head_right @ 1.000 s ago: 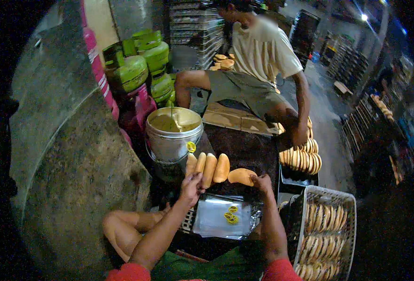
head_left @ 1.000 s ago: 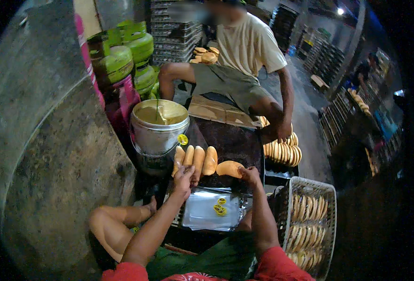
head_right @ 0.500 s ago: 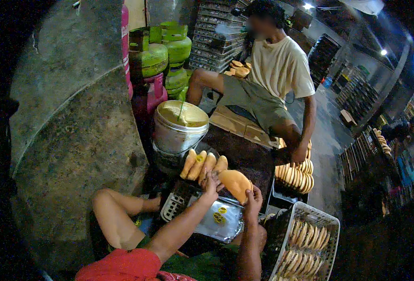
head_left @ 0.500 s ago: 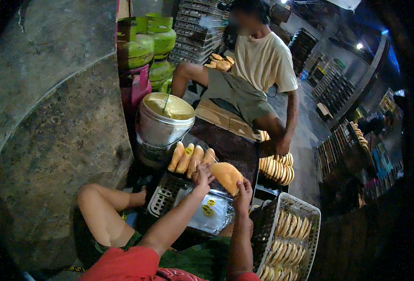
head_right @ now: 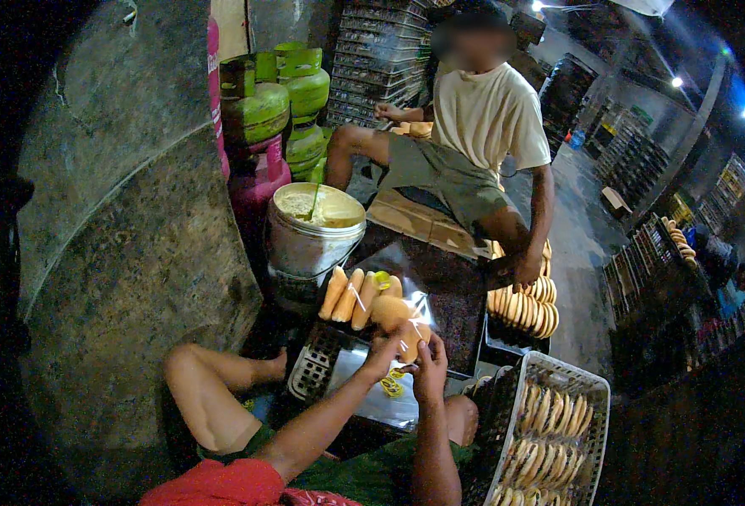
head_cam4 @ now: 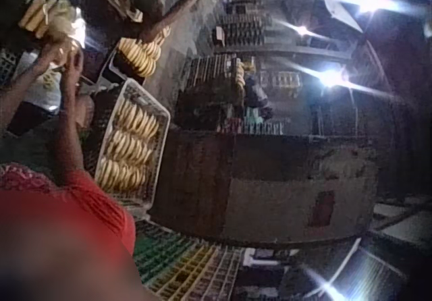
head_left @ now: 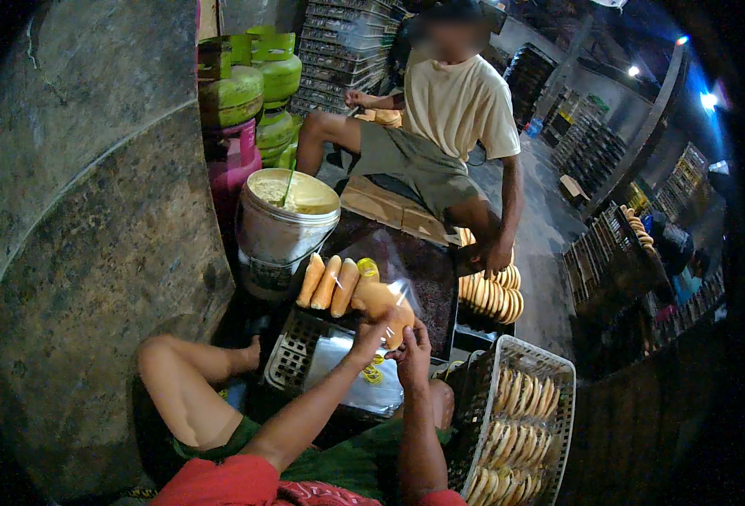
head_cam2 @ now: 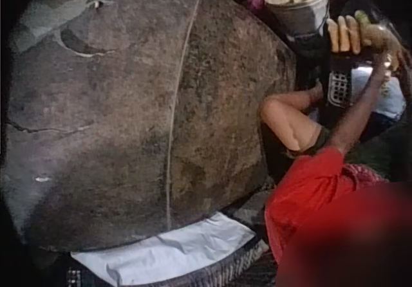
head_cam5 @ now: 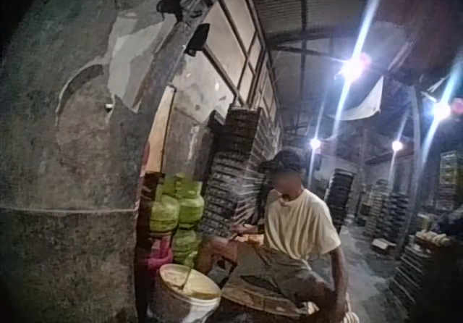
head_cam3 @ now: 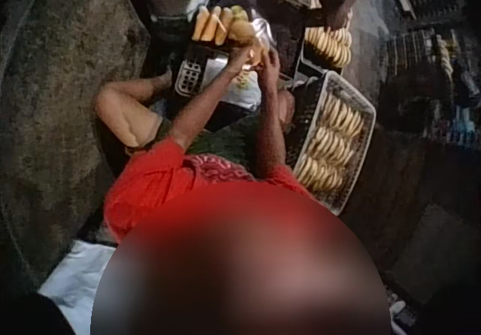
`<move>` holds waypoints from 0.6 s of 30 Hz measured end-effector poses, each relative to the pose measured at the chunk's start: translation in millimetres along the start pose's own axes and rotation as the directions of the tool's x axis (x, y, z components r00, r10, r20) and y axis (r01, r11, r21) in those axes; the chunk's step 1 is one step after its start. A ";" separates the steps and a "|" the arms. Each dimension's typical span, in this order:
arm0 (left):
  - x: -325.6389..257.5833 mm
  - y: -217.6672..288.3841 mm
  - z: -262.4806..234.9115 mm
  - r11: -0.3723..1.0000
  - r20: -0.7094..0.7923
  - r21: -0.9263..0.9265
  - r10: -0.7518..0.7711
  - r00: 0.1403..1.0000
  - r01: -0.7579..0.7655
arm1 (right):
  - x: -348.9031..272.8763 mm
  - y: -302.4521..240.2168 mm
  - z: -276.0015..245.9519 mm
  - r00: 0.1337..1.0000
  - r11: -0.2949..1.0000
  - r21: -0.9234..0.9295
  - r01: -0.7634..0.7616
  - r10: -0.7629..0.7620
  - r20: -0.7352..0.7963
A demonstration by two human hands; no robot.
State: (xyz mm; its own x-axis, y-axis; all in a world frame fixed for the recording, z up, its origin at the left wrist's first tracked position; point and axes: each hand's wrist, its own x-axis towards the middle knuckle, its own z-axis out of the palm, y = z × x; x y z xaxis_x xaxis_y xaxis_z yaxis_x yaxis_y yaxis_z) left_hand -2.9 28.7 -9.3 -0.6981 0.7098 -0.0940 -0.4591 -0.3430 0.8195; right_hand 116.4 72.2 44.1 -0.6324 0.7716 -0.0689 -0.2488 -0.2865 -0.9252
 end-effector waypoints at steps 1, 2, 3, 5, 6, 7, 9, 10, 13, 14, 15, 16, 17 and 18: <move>-1.9 4.3 0.3 0.964 -0.034 -0.263 -0.031 0.999 0.021 | -1.6 0.9 1.8 1.000 0.999 -0.044 -0.007 0.008 0.009; -1.4 9.8 0.5 0.869 -0.089 -0.492 -0.101 0.991 0.044 | -3.0 3.3 3.2 0.998 0.998 -0.062 0.020 -0.016 0.060; -2.1 14.3 3.0 0.827 -0.189 -0.550 0.013 0.982 -0.117 | -3.9 7.9 5.6 0.998 0.999 -0.004 0.054 -0.054 0.043; -2.6 21.1 10.2 0.809 -0.288 -0.581 -0.099 0.952 -0.091 | -3.7 20.1 10.9 0.996 1.000 -0.005 0.021 -0.022 -0.086; -4.2 22.4 14.7 0.809 -0.373 -0.560 -0.051 0.926 -0.181 | -2.7 26.3 13.1 0.986 1.000 0.010 -0.019 0.021 -0.164; -4.3 23.5 18.0 0.846 -0.400 -0.510 -0.076 0.913 -0.153 | -1.6 31.7 14.3 0.973 0.994 -0.097 -0.040 0.016 -0.231; -7.1 22.2 23.0 0.936 -0.358 -0.350 -0.087 0.930 -0.047 | 1.6 34.5 10.4 0.957 0.855 -0.481 0.194 -0.273 -0.099; -8.9 20.2 25.4 0.962 -0.312 -0.266 -0.139 0.940 0.054 | 3.4 33.1 7.0 0.944 0.727 -0.636 0.259 -0.331 0.007; -19.1 14.2 28.7 0.911 -0.248 -0.405 -0.023 0.968 -0.082 | 7.3 0.1 -24.5 0.988 0.769 -0.624 0.138 -0.150 0.034; -22.2 12.8 31.9 0.891 -0.217 -0.422 0.081 0.973 -0.169 | 4.4 -15.5 -38.0 0.942 0.696 -0.679 0.233 -0.336 -0.022; -30.4 9.9 36.8 0.915 -0.161 -0.357 0.139 0.977 -0.189 | 0.6 -33.4 -51.5 0.898 0.706 -0.688 0.169 -0.399 -0.188; -36.6 8.2 42.8 0.964 -0.141 -0.260 0.019 0.990 -0.056 | -2.1 -50.5 -62.6 0.867 0.661 -0.717 0.222 -0.470 -0.164; -45.4 5.5 51.5 0.986 -0.065 -0.134 -0.107 0.992 0.097 | -3.2 -62.0 -67.3 0.901 0.723 -0.663 0.197 -0.400 -0.169; -54.0 3.5 60.4 0.973 0.026 0.030 -0.231 0.972 0.231 | -8.3 -72.9 -71.8 0.959 0.793 -0.584 0.171 -0.270 -0.086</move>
State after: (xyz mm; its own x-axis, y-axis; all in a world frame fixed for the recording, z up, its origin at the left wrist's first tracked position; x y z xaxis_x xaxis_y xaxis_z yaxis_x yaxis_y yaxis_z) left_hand 66.4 26.3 32.7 -0.5583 0.7857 -0.2664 -0.5912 -0.1515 0.7922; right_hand 192.5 127.5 85.3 -0.4766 0.8660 0.1513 0.1231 0.2362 -0.9639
